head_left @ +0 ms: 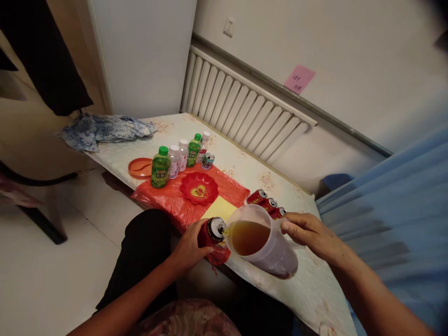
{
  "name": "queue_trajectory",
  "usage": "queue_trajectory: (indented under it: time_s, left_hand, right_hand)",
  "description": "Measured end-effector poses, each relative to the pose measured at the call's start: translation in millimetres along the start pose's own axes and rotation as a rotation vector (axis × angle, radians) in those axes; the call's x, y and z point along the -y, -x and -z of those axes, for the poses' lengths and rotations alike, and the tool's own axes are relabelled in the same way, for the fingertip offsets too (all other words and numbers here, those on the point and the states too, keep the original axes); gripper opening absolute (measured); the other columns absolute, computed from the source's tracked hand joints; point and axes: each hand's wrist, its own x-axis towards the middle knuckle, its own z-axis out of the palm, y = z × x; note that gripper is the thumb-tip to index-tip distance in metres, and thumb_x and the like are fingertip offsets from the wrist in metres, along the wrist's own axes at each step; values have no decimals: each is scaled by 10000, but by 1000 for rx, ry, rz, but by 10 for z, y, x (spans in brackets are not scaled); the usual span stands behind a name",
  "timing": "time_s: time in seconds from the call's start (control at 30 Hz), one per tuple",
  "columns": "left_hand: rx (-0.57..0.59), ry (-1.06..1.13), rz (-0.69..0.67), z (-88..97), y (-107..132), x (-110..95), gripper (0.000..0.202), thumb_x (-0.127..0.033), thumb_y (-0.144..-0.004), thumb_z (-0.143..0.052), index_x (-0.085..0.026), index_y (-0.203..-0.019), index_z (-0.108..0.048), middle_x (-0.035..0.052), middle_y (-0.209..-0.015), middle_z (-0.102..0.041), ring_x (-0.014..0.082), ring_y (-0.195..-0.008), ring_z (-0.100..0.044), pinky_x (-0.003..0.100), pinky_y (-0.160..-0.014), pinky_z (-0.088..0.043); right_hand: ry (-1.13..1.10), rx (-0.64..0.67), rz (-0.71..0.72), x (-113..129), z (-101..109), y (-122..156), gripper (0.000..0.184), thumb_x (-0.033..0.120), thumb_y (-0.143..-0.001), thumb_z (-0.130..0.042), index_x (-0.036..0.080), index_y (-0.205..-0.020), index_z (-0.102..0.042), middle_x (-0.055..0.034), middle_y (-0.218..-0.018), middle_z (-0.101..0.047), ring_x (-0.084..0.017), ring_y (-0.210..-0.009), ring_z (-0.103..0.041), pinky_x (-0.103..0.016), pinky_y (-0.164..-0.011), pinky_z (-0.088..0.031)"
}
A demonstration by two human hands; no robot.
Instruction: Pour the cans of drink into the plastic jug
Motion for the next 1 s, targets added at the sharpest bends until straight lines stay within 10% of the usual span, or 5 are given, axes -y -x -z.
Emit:
queue_trajectory:
  time_s: [0.6,1.0]
  left_hand:
    - [-39,80,64,-10,-56,132,731,-188,-595,-730,-188,-1283,-482,111,-1288,-574,295,-1212,-526,491,-1063,-386]
    - [-63,171,96,24,-68,310,742,-213,-588,-777,-175,-1275,-498,124,-1284,-588,307,-1207,-534,487,-1057,-395]
  right_hand:
    - [-439,-146,-71,-452,-182,-123,473,590,-819,-534,195,-577,-441,67,-505,-288,-87,-481,-224,-252,-470,-168]
    - [-935,-586,60,-341,-399,-1123,436,479,-779,-593,228,-515,-354,80,-440,-283,-96,-416,-293,-264,-462,-307]
